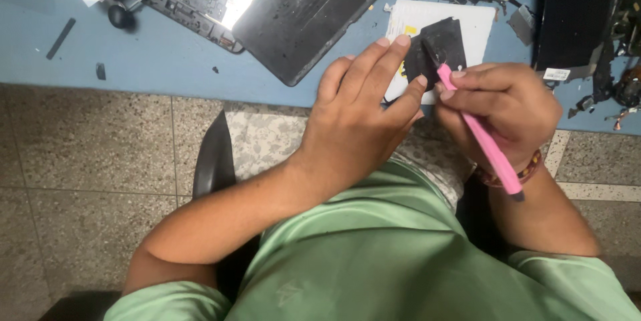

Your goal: The person sits at a repair workbench and uses a pink utility knife to scrape adhesive residue off the inside of a phone back cover. They reposition the cover, peel off a loosened strip of material by hand, place the cover on a white sheet, and continue scraping the surface.

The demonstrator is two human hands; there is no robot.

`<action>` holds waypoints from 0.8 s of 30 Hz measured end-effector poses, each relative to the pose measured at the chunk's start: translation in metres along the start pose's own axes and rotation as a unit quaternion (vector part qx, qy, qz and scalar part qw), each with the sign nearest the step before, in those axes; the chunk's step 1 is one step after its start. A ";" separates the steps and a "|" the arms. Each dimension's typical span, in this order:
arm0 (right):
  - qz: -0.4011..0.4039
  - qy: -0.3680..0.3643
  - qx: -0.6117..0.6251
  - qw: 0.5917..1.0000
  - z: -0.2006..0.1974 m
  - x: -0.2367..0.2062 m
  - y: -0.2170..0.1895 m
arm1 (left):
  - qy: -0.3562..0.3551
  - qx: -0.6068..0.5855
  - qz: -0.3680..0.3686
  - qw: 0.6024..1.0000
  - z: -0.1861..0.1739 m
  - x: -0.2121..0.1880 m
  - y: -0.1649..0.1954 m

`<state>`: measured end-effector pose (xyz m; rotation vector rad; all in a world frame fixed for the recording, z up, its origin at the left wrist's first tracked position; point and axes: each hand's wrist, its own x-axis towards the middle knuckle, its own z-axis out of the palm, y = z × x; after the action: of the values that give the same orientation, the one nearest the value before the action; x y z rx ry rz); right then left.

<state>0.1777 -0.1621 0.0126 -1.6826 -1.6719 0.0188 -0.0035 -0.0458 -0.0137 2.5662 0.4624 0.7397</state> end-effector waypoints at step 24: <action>0.008 0.031 0.017 0.999 0.005 0.003 0.003 | 0.005 0.002 0.006 1.000 -0.001 -0.001 -0.001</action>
<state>0.1782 -0.1563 0.0085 -1.6542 -1.6041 0.0020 -0.0051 -0.0450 -0.0138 2.5725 0.4515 0.7563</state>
